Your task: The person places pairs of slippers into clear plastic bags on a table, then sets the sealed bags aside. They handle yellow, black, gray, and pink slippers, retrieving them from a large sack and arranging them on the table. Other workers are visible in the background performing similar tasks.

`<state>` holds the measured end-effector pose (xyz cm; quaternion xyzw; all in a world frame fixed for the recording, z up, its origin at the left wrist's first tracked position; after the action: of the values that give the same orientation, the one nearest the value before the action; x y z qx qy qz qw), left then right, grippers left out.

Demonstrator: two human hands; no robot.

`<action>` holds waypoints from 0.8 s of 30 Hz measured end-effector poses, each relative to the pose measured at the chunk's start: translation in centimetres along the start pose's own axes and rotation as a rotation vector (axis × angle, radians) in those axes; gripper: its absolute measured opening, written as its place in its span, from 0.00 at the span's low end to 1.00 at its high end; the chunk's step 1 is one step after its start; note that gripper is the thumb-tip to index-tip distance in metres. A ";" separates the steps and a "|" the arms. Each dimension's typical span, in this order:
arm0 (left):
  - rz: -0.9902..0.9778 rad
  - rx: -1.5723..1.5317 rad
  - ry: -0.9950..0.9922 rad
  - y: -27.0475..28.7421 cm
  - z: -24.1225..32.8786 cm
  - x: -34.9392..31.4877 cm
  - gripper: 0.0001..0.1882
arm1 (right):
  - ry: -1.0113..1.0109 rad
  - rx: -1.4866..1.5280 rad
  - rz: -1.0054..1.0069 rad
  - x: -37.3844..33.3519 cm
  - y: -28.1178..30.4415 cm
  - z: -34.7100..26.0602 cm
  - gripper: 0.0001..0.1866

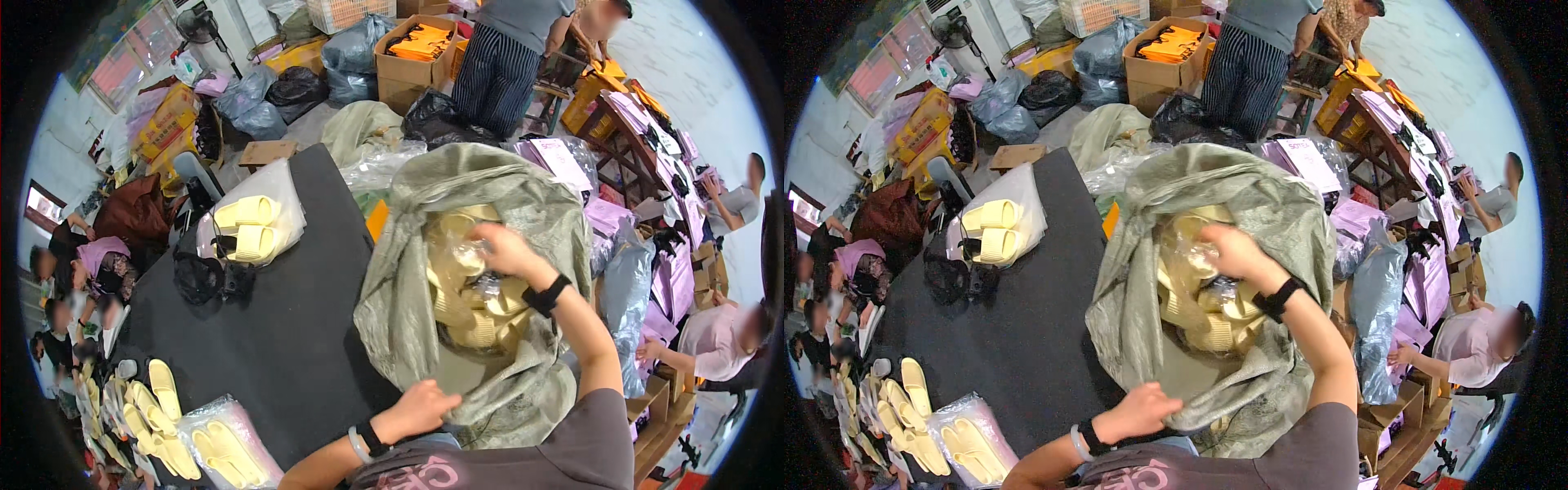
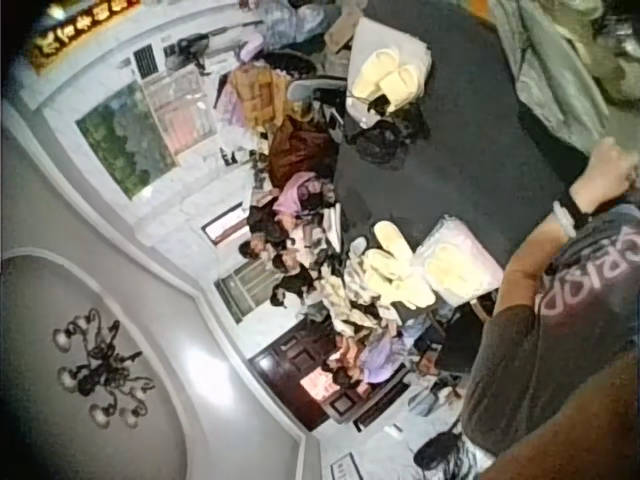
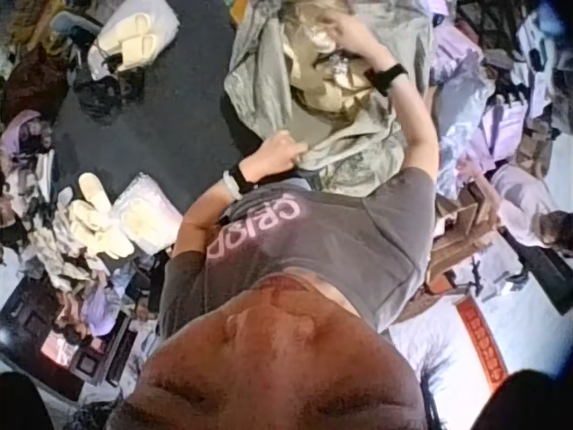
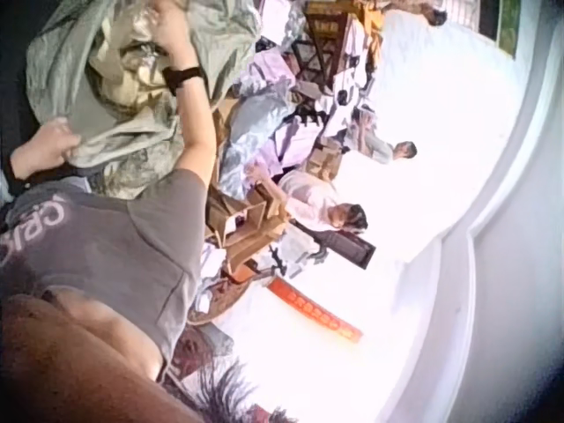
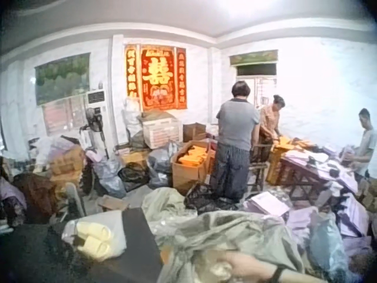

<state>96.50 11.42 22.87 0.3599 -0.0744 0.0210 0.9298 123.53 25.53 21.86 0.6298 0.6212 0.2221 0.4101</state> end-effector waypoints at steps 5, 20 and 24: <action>-0.075 -0.261 0.041 -3.1 3.9 -3.3 0.21 | -0.191 -0.654 -0.081 1.1 -3.3 3.8 0.41; -0.415 0.071 0.628 -9.0 -9.7 -16.5 0.28 | -0.005 -0.507 0.392 6.1 -15.7 6.0 0.13; -0.196 0.162 0.598 -6.1 -9.4 -16.7 0.37 | -0.034 -0.393 0.321 4.5 -14.2 4.6 0.12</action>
<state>81.72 13.51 9.38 0.4163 0.2388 0.0422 0.8763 119.25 27.20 6.95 0.6321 0.4511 0.3905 0.4945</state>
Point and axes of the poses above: each hand's wrist, its own x-axis towards the middle knuckle, its own y-axis out of the back of the hand, z = x × y, the point moved 9 cm from there along x, towards the middle knuckle, and after that the axes turned 4 degrees about -y, right-handed, at the moved point
